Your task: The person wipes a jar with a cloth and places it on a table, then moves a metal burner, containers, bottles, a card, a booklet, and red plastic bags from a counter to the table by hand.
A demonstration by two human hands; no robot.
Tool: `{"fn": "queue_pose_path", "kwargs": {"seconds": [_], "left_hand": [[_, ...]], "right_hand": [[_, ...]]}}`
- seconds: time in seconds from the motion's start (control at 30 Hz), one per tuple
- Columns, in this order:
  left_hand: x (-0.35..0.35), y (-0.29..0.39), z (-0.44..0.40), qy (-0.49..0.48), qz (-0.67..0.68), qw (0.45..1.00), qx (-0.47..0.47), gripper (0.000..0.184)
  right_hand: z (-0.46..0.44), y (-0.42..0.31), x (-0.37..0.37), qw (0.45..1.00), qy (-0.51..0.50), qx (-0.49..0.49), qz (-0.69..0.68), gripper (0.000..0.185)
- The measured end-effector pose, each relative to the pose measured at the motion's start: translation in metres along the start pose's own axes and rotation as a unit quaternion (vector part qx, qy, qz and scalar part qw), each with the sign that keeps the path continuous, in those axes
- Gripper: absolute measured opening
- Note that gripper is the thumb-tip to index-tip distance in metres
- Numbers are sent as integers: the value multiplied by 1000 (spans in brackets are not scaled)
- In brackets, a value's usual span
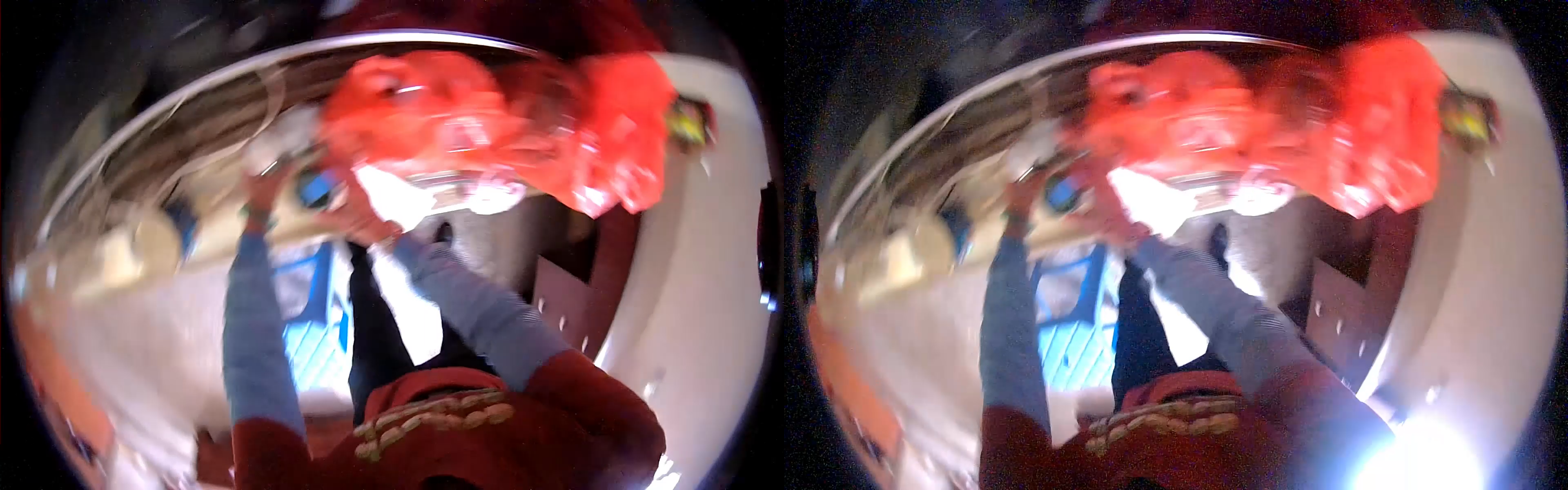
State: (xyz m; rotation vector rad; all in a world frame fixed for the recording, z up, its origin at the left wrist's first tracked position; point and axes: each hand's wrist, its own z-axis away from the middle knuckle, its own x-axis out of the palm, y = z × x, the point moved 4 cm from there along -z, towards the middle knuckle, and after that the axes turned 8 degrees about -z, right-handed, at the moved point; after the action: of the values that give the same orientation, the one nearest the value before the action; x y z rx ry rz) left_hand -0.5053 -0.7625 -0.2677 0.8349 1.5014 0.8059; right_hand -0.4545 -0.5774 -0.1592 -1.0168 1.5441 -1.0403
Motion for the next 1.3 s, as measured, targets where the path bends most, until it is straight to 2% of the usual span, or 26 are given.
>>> {"fn": "queue_pose_path", "kwargs": {"seconds": [0.07,0.1,0.13,0.17,0.27,0.33,0.37,0.43,0.47,0.53,0.57,0.63,0.67,0.73,0.77,0.8,0.87,0.9,0.93,0.97,1.0,1.07,1.13,1.2,1.23,1.3], "left_hand": [[5,-10,0,-26,-1,1000,-16,74],[5,-16,2,-31,-3,999,-26,72],[3,-20,7,-31,-6,999,-39,70],[1,-22,12,-30,-14,998,-51,68],[-24,-23,38,-10,-51,995,-89,63],[-43,-19,60,12,-68,991,-115,60],[-52,-13,71,20,-75,989,-127,58],[-68,0,89,32,-69,986,-152,55],[-72,9,97,33,-64,984,-162,54],[-77,37,114,29,-44,983,-175,51],[-71,58,125,21,-28,983,-181,49],[-53,118,147,-31,-9,977,-212,49],[-42,144,158,-37,-35,989,-136,49],[-8,161,176,-122,45,977,-169,55],[14,206,183,-131,26,978,-163,56],[41,252,192,-140,7,978,-156,57],[96,311,199,-235,57,961,-134,58],[129,342,203,-263,142,943,-145,56],[162,363,201,-286,189,939,-39,54],[186,417,201,-337,137,931,-43,55],[213,449,202,-351,135,926,-23,56],[270,494,204,-343,189,919,40,56],[319,521,192,-376,113,916,85,55],[346,594,208,-348,211,909,85,56],[361,622,212,-336,244,904,100,56],[387,657,213,-312,284,892,158,55]], "right_hand": [[7,-6,6,978,179,-23,109,64],[6,8,1,997,39,-63,12,64],[9,20,-4,987,-106,-71,-97,65],[6,5,-1,989,-104,-77,-72,75],[-2,-32,-10,985,-145,-39,-89,87],[10,-30,5,979,-180,9,-99,88],[19,-36,-2,987,-125,-35,-93,86],[29,-61,-30,986,-100,-18,-135,82],[17,-91,-69,959,-200,57,-192,82],[36,-103,-113,979,-112,-19,-170,80],[42,-112,-139,982,-89,-25,-165,80],[55,-123,-198,988,-50,53,-139,78],[60,-125,-228,985,-18,83,-152,77],[71,-127,-285,985,33,94,-138,81],[76,-132,-316,974,87,108,-179,84],[81,-140,-354,975,143,49,-160,87],[95,-139,-417,955,234,10,-184,89],[105,-143,-452,933,261,15,-247,89],[116,-149,-487,908,283,18,-310,90],[134,-145,-523,909,348,3,-229,91],[147,-147,-558,917,329,14,-225,108],[180,-148,-624,900,405,2,-160,110],[217,-147,-681,869,487,4,-85,105],[251,-159,-725,825,556,6,-100,92],[266,-161,-742,807,582,-8,-97,78],[297,-158,-768,770,637,35,-19,73]]}}
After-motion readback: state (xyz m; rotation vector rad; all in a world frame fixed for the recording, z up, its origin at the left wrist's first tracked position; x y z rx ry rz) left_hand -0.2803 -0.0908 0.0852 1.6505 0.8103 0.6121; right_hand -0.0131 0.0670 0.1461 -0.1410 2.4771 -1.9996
